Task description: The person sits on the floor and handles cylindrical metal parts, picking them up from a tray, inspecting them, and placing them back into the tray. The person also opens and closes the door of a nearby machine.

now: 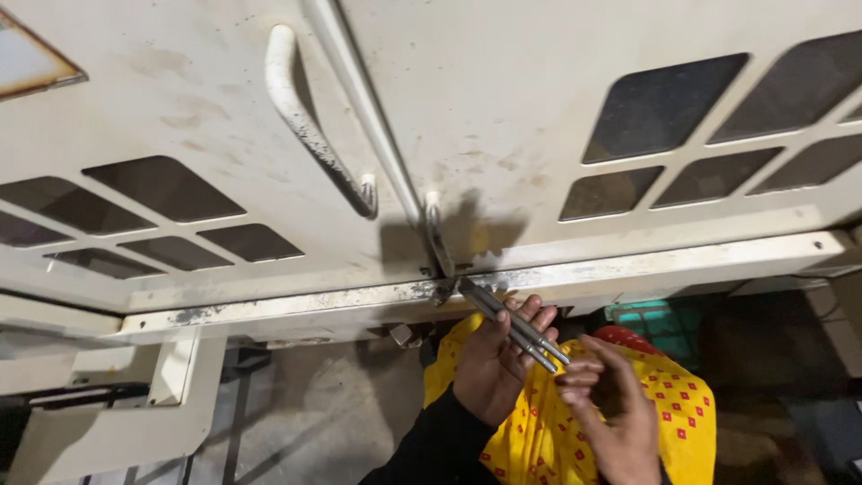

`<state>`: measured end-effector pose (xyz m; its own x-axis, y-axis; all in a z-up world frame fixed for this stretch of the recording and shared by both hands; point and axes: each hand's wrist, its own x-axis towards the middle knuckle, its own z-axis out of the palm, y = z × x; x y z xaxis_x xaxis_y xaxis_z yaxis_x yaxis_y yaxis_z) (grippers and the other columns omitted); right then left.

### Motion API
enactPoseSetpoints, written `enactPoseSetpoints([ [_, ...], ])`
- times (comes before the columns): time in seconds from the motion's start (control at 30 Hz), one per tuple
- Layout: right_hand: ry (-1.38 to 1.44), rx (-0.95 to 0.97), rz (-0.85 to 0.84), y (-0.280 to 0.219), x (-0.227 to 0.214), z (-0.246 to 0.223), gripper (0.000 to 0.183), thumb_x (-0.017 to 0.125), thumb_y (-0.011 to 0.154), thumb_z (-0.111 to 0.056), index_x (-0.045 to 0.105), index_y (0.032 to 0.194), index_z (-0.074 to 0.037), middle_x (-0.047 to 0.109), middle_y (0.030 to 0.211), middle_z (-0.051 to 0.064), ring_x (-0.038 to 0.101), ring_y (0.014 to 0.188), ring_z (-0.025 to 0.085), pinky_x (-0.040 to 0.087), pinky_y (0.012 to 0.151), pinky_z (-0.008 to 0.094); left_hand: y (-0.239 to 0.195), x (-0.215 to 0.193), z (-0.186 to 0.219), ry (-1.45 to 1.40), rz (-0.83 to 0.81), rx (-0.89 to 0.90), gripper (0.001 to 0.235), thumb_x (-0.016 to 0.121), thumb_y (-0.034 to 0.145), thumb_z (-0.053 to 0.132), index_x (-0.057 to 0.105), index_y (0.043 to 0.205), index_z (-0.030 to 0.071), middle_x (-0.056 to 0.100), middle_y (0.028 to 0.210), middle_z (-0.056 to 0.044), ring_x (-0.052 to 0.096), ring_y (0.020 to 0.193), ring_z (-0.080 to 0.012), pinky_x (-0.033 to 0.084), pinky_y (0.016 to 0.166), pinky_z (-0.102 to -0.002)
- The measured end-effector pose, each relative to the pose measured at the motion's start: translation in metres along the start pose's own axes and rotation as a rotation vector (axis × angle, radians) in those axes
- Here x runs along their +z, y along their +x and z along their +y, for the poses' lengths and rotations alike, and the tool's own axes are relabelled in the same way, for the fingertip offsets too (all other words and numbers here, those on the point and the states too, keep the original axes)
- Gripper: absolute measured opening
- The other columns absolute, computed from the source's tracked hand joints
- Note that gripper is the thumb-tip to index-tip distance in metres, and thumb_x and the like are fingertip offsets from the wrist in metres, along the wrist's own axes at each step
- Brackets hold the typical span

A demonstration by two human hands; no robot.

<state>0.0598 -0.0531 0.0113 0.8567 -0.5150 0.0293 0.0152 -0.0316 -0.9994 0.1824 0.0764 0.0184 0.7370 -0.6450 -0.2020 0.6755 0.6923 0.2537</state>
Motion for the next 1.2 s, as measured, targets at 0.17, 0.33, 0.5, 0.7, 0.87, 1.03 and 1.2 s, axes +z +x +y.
enactPoseSetpoints([
  [0.17, -0.277, -0.348, 0.139, 0.0, 0.017, -0.048, 0.05, 0.083, 0.073, -0.001, 0.07, 0.121, 0.001, 0.072, 0.116, 0.013, 0.073, 0.1, 0.02, 0.06, 0.086, 0.03, -0.002, 0.018, -0.021, -0.184, -0.101, -0.091, 0.022, 0.053, 0.108, 0.02, 0.053, 0.123, 0.003, 0.059, 0.135, -0.015, 0.055, 0.136, -0.0317, 0.048, 0.115, -0.048],
  [0.33, -0.355, -0.533, 0.178, 0.01, 0.021, -0.095, 0.045, 0.086, 0.071, -0.005, 0.074, 0.115, -0.001, 0.074, 0.104, 0.011, 0.074, 0.091, 0.017, 0.059, 0.077, 0.027, -0.004, 0.047, -0.013, -0.359, -0.126, -0.162, 0.024, 0.046, 0.109, 0.015, 0.056, 0.125, 0.0, 0.061, 0.136, -0.014, 0.057, 0.137, -0.0283, 0.049, 0.115, -0.043],
  [0.5, -0.326, -0.646, 0.104, 0.02, 0.033, -0.133, 0.041, 0.086, 0.073, -0.006, 0.075, 0.112, -0.003, 0.075, 0.1, 0.009, 0.077, 0.085, 0.015, 0.061, 0.068, 0.024, -0.017, 0.084, 0.009, -0.273, -0.154, -0.01, 0.026, 0.047, 0.109, 0.016, 0.057, 0.126, -0.001, 0.064, 0.134, -0.014, 0.059, 0.132, -0.0269, 0.053, 0.111, -0.041],
  [0.7, -0.314, -0.762, 0.03, 0.022, 0.057, -0.17, 0.047, 0.089, 0.068, -0.01, 0.077, 0.113, -0.009, 0.075, 0.099, 0.005, 0.077, 0.087, 0.015, 0.061, 0.072, 0.028, -0.043, 0.112, 0.036, -0.316, -0.115, 0.098, 0.032, 0.051, 0.108, 0.019, 0.058, 0.132, 0.0, 0.065, 0.132, -0.012, 0.062, 0.128, -0.0237, 0.051, 0.113, -0.04],
  [0.87, -0.363, -0.755, -0.054, 0.026, 0.072, -0.188, 0.048, 0.09, 0.067, -0.012, 0.078, 0.114, -0.017, 0.077, 0.096, 0.002, 0.077, 0.079, 0.014, 0.06, 0.064, 0.028, -0.054, 0.118, 0.053, -0.308, -0.203, 0.204, 0.034, 0.051, 0.108, 0.021, 0.056, 0.135, 0.001, 0.064, 0.132, -0.01, 0.061, 0.129, -0.0227, 0.047, 0.115, -0.041],
  [1.03, -0.237, -0.893, -0.171, 0.032, 0.086, -0.194, 0.052, 0.087, 0.073, -0.011, 0.073, 0.123, -0.017, 0.074, 0.102, 0.003, 0.077, 0.089, 0.015, 0.062, 0.072, 0.027, -0.056, 0.113, 0.066, -0.306, -0.371, 0.31, 0.039, 0.047, 0.109, 0.018, 0.05, 0.143, -0.003, 0.057, 0.14, -0.018, 0.055, 0.133, -0.0246, 0.046, 0.116, -0.04],
  [1.2, -0.184, -0.953, -0.196, 0.036, 0.098, -0.196, 0.052, 0.086, 0.077, -0.011, 0.072, 0.126, -0.017, 0.073, 0.101, 0.003, 0.076, 0.091, 0.016, 0.062, 0.075, 0.028, -0.057, 0.109, 0.077, -0.386, -0.391, 0.356, 0.04, 0.043, 0.111, 0.015, 0.042, 0.147, -0.003, 0.053, 0.143, -0.017, 0.051, 0.14, -0.0283, 0.043, 0.119, -0.039],
])
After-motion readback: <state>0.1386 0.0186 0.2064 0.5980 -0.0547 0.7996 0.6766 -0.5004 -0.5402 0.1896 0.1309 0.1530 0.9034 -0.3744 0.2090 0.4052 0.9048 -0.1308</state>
